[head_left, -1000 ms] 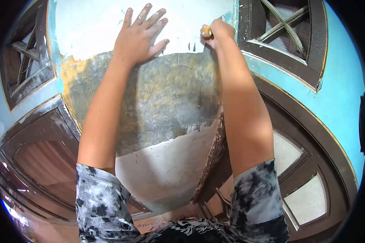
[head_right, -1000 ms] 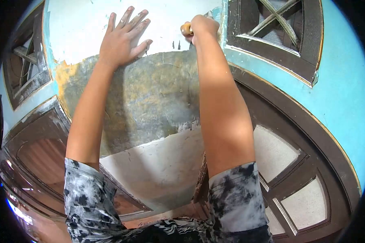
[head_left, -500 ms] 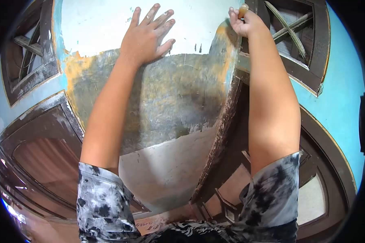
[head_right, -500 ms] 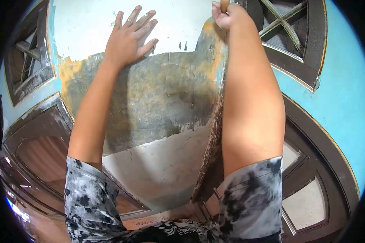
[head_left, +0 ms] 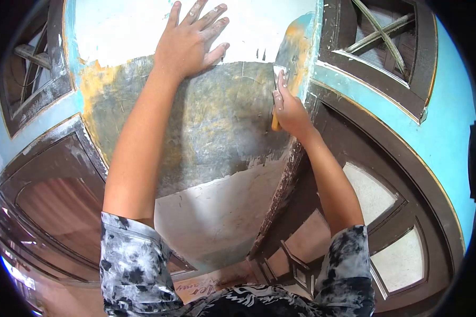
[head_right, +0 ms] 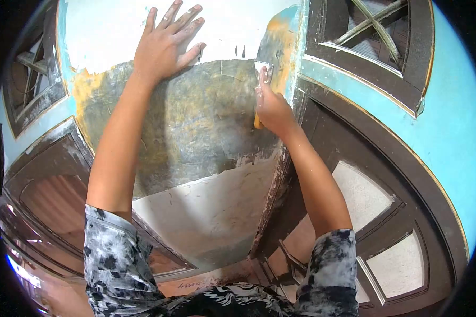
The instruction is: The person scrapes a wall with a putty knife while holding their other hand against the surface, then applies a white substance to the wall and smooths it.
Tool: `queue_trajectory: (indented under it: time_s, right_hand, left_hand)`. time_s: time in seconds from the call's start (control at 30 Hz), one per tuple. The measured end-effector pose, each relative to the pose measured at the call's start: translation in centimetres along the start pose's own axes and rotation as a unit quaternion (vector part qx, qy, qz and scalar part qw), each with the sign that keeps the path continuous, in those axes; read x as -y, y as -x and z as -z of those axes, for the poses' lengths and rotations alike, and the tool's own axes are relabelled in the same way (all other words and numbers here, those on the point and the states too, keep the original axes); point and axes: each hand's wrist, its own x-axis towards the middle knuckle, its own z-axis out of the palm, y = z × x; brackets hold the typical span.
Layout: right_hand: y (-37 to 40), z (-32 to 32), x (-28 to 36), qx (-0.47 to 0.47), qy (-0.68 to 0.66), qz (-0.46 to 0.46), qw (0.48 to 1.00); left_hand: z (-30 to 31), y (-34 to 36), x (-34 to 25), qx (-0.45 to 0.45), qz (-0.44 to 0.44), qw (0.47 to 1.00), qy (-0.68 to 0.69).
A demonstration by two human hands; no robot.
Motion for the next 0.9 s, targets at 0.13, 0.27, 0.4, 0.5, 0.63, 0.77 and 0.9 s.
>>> queue_trajectory:
  time_s: [0.13,0.27,0.4,0.5,0.63,0.77,0.9]
  right_hand:
    - [0.3,-0.8,0.1,-0.024,0.025,-0.003,0.999]
    - [-1.0,0.3,1.9,-0.035,0.043,-0.026,0.998]
    - [-2.9,1.0,1.8,-0.065,0.035,-0.001,0.997]
    - [-4.2,1.8,2.0,-0.09,0.048,-0.001,0.995]
    - [-6.1,2.1,2.1,-0.133,0.029,0.016,0.991]
    - [-7.3,3.8,3.3,-0.104,0.016,-0.03,0.994]
    - [-9.5,4.7,2.5,-0.159,0.033,0.007,0.987]
  left_hand:
    - [0.1,0.0,0.0,0.0,-0.001,1.0,-0.007]
    - [0.2,0.0,-0.1,-0.003,0.002,1.0,-0.001]
    - [0.0,0.1,-0.1,-0.005,0.002,1.0,-0.004]
    - [-0.2,0.1,0.0,-0.012,-0.001,1.0,-0.007]
    - [-0.2,0.1,0.1,-0.009,-0.001,1.0,-0.006]
    - [-0.3,0.2,0.1,-0.011,-0.001,1.0,-0.008]
    - [-0.2,0.1,0.2,-0.016,0.0,1.0,0.003]
